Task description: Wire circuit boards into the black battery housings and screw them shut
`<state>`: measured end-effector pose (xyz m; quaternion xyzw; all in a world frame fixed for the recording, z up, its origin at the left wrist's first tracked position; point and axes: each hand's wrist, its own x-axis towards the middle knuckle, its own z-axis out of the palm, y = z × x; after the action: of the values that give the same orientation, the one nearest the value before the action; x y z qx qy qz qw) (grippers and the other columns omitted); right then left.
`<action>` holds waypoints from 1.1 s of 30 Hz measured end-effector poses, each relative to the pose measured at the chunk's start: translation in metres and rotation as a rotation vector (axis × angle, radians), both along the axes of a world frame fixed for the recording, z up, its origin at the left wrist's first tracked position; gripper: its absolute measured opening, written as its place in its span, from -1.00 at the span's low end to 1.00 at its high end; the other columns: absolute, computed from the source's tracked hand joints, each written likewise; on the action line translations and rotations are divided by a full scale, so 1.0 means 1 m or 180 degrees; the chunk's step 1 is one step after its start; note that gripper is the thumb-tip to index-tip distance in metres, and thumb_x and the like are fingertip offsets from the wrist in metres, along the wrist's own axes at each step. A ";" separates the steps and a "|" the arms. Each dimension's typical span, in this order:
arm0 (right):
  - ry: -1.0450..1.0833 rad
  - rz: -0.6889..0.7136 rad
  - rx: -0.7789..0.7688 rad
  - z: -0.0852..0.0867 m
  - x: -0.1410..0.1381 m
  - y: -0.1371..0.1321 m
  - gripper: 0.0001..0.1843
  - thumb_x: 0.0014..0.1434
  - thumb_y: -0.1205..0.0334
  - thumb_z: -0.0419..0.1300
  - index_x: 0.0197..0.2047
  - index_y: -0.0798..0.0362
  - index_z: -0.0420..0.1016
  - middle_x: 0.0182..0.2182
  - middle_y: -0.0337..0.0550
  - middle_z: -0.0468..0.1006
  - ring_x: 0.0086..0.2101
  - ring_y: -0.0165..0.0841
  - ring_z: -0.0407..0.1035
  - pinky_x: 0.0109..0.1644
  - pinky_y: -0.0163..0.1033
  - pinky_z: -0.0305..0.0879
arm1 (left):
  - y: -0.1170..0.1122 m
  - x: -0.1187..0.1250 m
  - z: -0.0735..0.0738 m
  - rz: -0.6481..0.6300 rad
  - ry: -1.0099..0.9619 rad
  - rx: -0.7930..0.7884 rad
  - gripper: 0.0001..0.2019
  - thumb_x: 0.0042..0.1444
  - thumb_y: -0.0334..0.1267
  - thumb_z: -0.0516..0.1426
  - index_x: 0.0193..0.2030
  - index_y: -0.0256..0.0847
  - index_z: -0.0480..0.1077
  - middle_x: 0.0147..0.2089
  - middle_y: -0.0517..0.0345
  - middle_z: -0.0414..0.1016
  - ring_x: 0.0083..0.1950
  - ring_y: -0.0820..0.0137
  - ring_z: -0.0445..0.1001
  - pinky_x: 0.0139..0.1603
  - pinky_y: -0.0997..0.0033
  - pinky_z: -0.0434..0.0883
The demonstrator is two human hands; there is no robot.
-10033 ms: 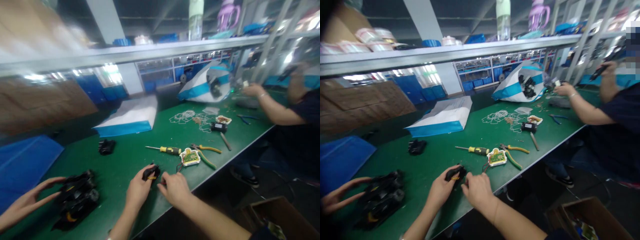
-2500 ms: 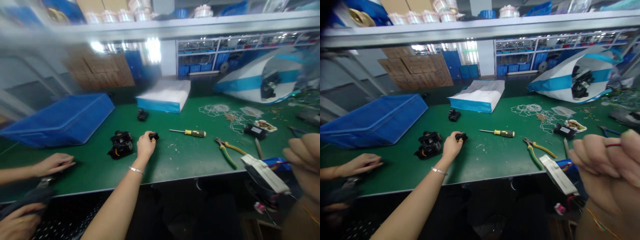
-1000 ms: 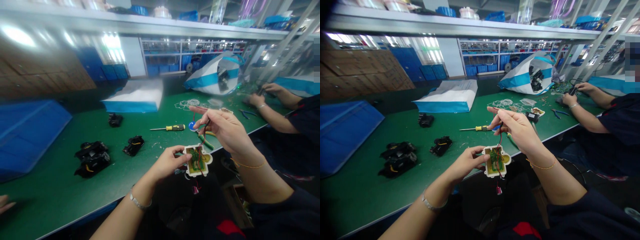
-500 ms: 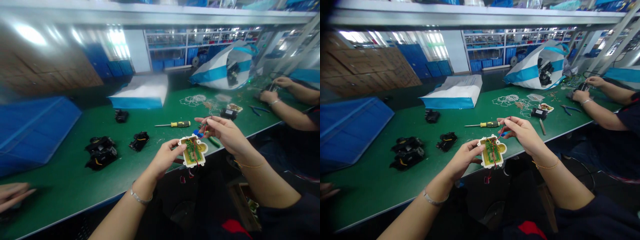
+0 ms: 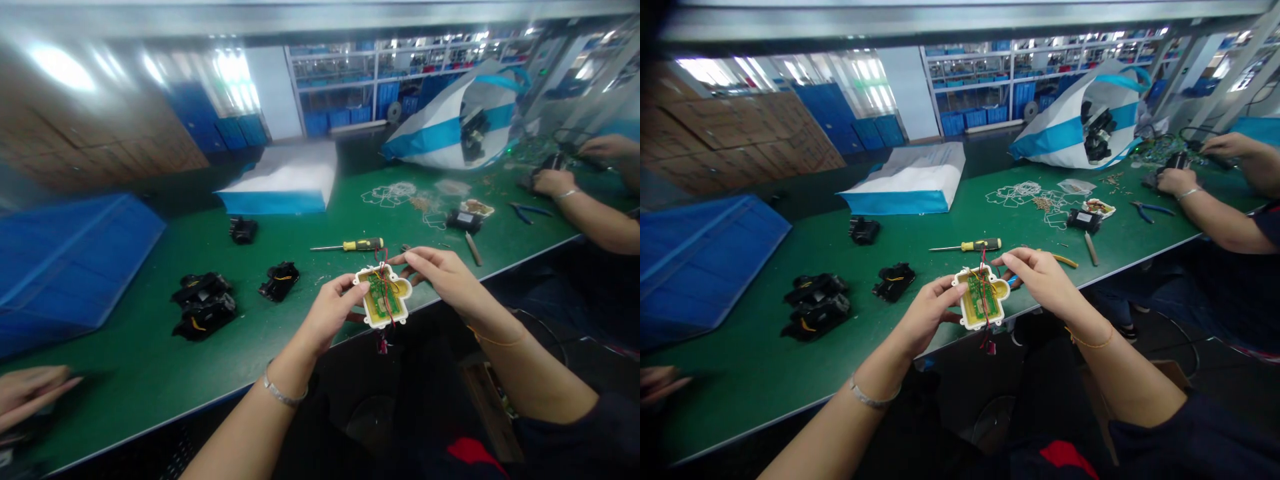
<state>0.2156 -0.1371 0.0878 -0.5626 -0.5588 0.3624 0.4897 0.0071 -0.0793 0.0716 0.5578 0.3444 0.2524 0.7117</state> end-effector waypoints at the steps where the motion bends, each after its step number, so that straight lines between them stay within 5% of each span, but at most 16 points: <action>1: -0.0178 -0.0107 0.0165 0.002 -0.002 -0.001 -0.65 0.23 -0.01 0.09 -0.18 0.09 0.52 -0.35 -0.13 0.53 -0.34 -0.34 0.41 -0.28 -0.24 0.34 | 0.000 0.001 0.000 0.0012 0.0015 0.0024 -0.64 0.06 -0.04 0.16 -0.10 -0.26 0.40 -0.16 0.04 0.47 -0.23 0.38 0.47 -0.40 0.46 0.49; 9: -0.1894 -0.0374 0.1353 0.007 -0.025 0.003 -0.76 0.08 0.12 0.28 -0.16 -0.04 0.55 -0.25 -0.12 0.36 -0.18 -0.24 0.29 -0.08 -0.10 0.25 | -0.001 0.008 -0.003 -0.0025 0.0301 0.0365 -0.62 0.01 -0.04 0.19 -0.12 -0.26 0.40 -0.22 0.07 0.49 -0.28 0.36 0.49 -0.42 0.45 0.49; 18: -0.0438 -0.1087 0.1350 0.000 0.000 0.001 -0.91 0.07 0.17 0.29 -0.35 -0.01 0.56 -0.38 -0.22 0.39 -0.34 -0.36 0.30 -0.26 -0.22 0.25 | 0.015 0.000 -0.011 0.0526 0.0426 0.0304 -0.66 0.07 -0.06 0.12 -0.13 -0.28 0.40 -0.27 0.05 0.49 -0.38 0.43 0.45 -0.54 0.52 0.42; 23: -0.0141 -0.1090 0.1095 -0.012 0.002 0.000 -0.83 0.02 0.15 0.32 -0.47 0.04 0.47 -0.40 -0.23 0.41 -0.36 -0.38 0.31 -0.27 -0.25 0.23 | 0.019 0.004 -0.019 0.0706 0.0580 0.0533 -0.75 0.10 -0.12 0.07 -0.22 -0.28 0.38 -0.30 0.08 0.48 -0.37 0.43 0.45 -0.47 0.51 0.41; 33: -0.0202 -0.0957 0.0492 -0.028 -0.021 0.002 -0.71 0.06 -0.02 0.28 -0.37 0.05 0.43 -0.50 -0.26 0.43 -0.50 -0.40 0.29 -0.40 -0.30 0.18 | 0.016 0.003 -0.020 0.0922 0.0102 -0.0268 -0.61 0.14 0.02 0.04 0.02 -0.17 0.26 -0.11 0.00 0.49 -0.33 0.35 0.52 -0.51 0.44 0.43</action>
<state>0.1950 -0.1354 0.0602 -0.6117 -0.5097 0.2231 0.5623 0.0105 -0.0630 0.0517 0.4759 0.4428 0.3289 0.6850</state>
